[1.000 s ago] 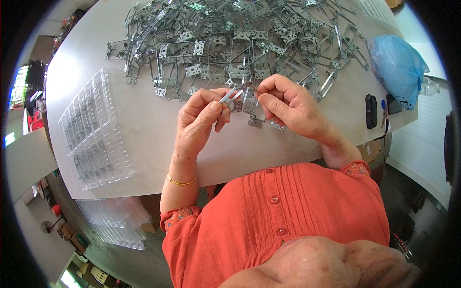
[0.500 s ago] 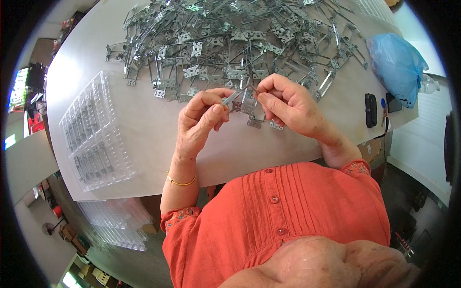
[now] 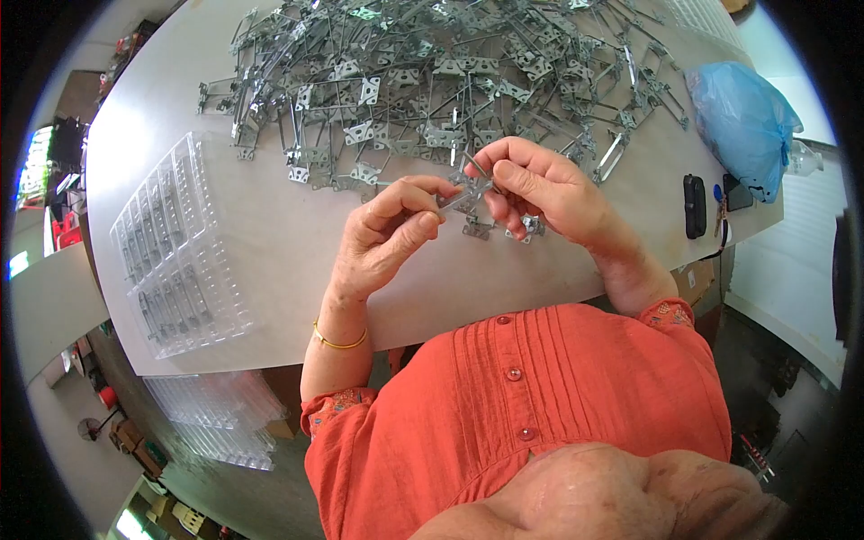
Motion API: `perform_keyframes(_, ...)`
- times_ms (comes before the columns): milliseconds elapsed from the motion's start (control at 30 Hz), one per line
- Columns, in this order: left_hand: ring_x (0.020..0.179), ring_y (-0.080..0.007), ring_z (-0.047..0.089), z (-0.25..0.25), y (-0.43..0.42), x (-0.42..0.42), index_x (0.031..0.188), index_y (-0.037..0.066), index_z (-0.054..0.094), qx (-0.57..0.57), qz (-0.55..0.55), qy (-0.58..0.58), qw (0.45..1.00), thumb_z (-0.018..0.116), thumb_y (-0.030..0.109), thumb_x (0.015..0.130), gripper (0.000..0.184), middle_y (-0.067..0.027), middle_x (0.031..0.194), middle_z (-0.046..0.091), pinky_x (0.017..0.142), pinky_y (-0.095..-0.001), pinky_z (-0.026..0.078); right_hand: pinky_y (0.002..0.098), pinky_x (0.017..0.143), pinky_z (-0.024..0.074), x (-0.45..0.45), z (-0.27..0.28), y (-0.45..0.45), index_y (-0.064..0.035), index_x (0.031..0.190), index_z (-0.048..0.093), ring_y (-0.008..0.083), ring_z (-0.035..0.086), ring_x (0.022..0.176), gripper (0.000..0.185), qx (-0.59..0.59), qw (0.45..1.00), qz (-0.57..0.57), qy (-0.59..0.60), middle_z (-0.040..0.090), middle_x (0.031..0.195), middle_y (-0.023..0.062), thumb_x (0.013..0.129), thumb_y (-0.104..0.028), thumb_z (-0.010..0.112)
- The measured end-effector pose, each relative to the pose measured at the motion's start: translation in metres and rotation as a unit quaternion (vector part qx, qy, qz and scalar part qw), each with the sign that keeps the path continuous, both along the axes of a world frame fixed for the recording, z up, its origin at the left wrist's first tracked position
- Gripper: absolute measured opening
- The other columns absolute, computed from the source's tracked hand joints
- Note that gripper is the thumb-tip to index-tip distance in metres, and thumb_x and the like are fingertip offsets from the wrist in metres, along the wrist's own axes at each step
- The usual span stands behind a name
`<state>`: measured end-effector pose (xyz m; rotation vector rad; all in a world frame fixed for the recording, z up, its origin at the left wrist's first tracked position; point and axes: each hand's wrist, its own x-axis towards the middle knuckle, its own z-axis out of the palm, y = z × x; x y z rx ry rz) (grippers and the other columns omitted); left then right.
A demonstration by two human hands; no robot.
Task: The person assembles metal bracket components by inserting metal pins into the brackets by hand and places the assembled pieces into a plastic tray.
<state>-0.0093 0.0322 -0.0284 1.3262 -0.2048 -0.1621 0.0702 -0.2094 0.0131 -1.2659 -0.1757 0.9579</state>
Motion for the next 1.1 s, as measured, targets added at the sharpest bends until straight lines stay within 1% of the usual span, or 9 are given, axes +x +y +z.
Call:
perform_keyframes(133, 0.089, -0.0118, 0.061, -0.002, 0.002, 0.000, 0.092, 0.000, 0.065, 0.011, -0.033, -0.008, 0.999, 0.065, 0.014, 0.100, 0.016, -0.0150, 0.101, 0.068, 0.065, -0.0243, 0.044, 0.0233, 0.058, 0.0485, 0.003, -0.005, -0.003, -0.0040, 0.111, 0.060, 0.0086, 0.058, 0.065, 0.024, -0.022, 0.999, 0.031, -0.008, 0.062, 0.082, 0.0010, 0.109, -0.026, 0.051)
perform_keyframes(200, 0.081, -0.0086, 0.054, -0.006, 0.002, -0.002, 0.094, 0.000, 0.065, -0.006, -0.055, -0.018, 0.998, 0.066, 0.014, 0.100, 0.015, -0.0136, 0.110, 0.068, 0.067, -0.0238, 0.043, 0.0226, 0.057, 0.0478, -0.001, -0.006, -0.001, -0.0045, 0.108, 0.059, 0.0074, 0.057, 0.064, 0.022, -0.060, 0.997, 0.005, -0.049, 0.062, 0.081, 0.0006, 0.109, -0.026, 0.053)
perform_keyframes(333, 0.078, -0.0080, 0.053, -0.006, 0.003, -0.001, 0.096, 0.001, 0.065, -0.005, -0.068, -0.037, 0.997, 0.066, 0.015, 0.101, 0.015, -0.0128, 0.108, 0.068, 0.067, -0.0238, 0.042, 0.0216, 0.058, 0.0467, -0.003, -0.014, 0.000, -0.0046, 0.106, 0.058, 0.0048, 0.055, 0.065, 0.019, -0.087, 0.977, -0.063, -0.184, 0.062, 0.081, -0.0004, 0.108, -0.024, 0.055)
perform_keyframes(433, 0.079, -0.0131, 0.060, -0.004, 0.005, -0.002, 0.096, -0.001, 0.063, -0.045, -0.039, 0.014, 0.998, 0.062, 0.016, 0.103, 0.018, -0.0151, 0.103, 0.069, 0.061, -0.0242, 0.045, 0.0216, 0.058, 0.0460, -0.003, -0.005, 0.000, -0.0045, 0.108, 0.058, 0.0038, 0.054, 0.066, 0.016, -0.072, 0.981, -0.100, -0.152, 0.061, 0.082, -0.0018, 0.107, -0.020, 0.056)
perform_keyframes(533, 0.071, -0.0110, 0.055, -0.009, 0.005, -0.001, 0.102, 0.000, 0.062, -0.089, 0.027, 0.049, 0.994, 0.059, 0.018, 0.105, 0.019, -0.0179, 0.113, 0.069, 0.056, -0.0226, 0.043, 0.0203, 0.056, 0.0417, -0.006, -0.003, 0.003, -0.0045, 0.109, 0.057, 0.0036, 0.051, 0.065, 0.011, -0.052, 0.980, -0.093, -0.168, 0.058, 0.080, -0.0009, 0.107, -0.015, 0.055)
perform_keyframes(633, 0.066, -0.0068, 0.052, -0.005, 0.002, 0.002, 0.108, -0.002, 0.065, -0.102, 0.065, 0.063, 0.991, 0.059, 0.016, 0.105, 0.019, -0.0062, 0.082, 0.064, 0.056, -0.0207, 0.041, 0.0208, 0.055, 0.0414, -0.011, -0.002, 0.002, -0.0036, 0.110, 0.058, 0.0036, 0.050, 0.064, 0.011, -0.056, 0.982, -0.035, -0.174, 0.058, 0.079, -0.0009, 0.105, -0.013, 0.056)
perform_keyframes(733, 0.066, -0.0062, 0.051, -0.008, 0.000, 0.002, 0.110, -0.002, 0.065, -0.096, 0.064, 0.055, 0.992, 0.059, 0.015, 0.105, 0.019, -0.0047, 0.080, 0.064, 0.057, -0.0207, 0.042, 0.0209, 0.055, 0.0414, -0.013, 0.003, 0.004, -0.0025, 0.112, 0.059, 0.0037, 0.049, 0.063, 0.013, -0.073, 0.991, -0.006, -0.114, 0.058, 0.079, -0.0010, 0.105, -0.013, 0.055)
perform_keyframes(833, 0.067, -0.0059, 0.051, -0.010, 0.001, 0.001, 0.109, -0.002, 0.065, -0.065, 0.063, 0.042, 0.995, 0.061, 0.016, 0.104, 0.019, -0.0049, 0.082, 0.065, 0.057, -0.0207, 0.042, 0.0209, 0.055, 0.0427, -0.011, 0.005, 0.003, -0.0019, 0.112, 0.059, 0.0042, 0.051, 0.062, 0.014, -0.066, 0.993, -0.004, -0.101, 0.059, 0.078, -0.0008, 0.106, -0.014, 0.054)
perform_keyframes(1100, 0.077, -0.0062, 0.054, -0.002, 0.000, -0.001, 0.102, 0.000, 0.066, -0.013, 0.043, 0.039, 0.998, 0.064, 0.009, 0.101, 0.009, -0.0112, 0.118, 0.066, 0.065, -0.0209, 0.044, 0.0215, 0.053, 0.0458, -0.012, 0.002, 0.005, -0.0015, 0.112, 0.059, 0.0054, 0.054, 0.061, 0.016, -0.062, 0.996, -0.003, -0.061, 0.060, 0.077, 0.0002, 0.107, -0.016, 0.053)
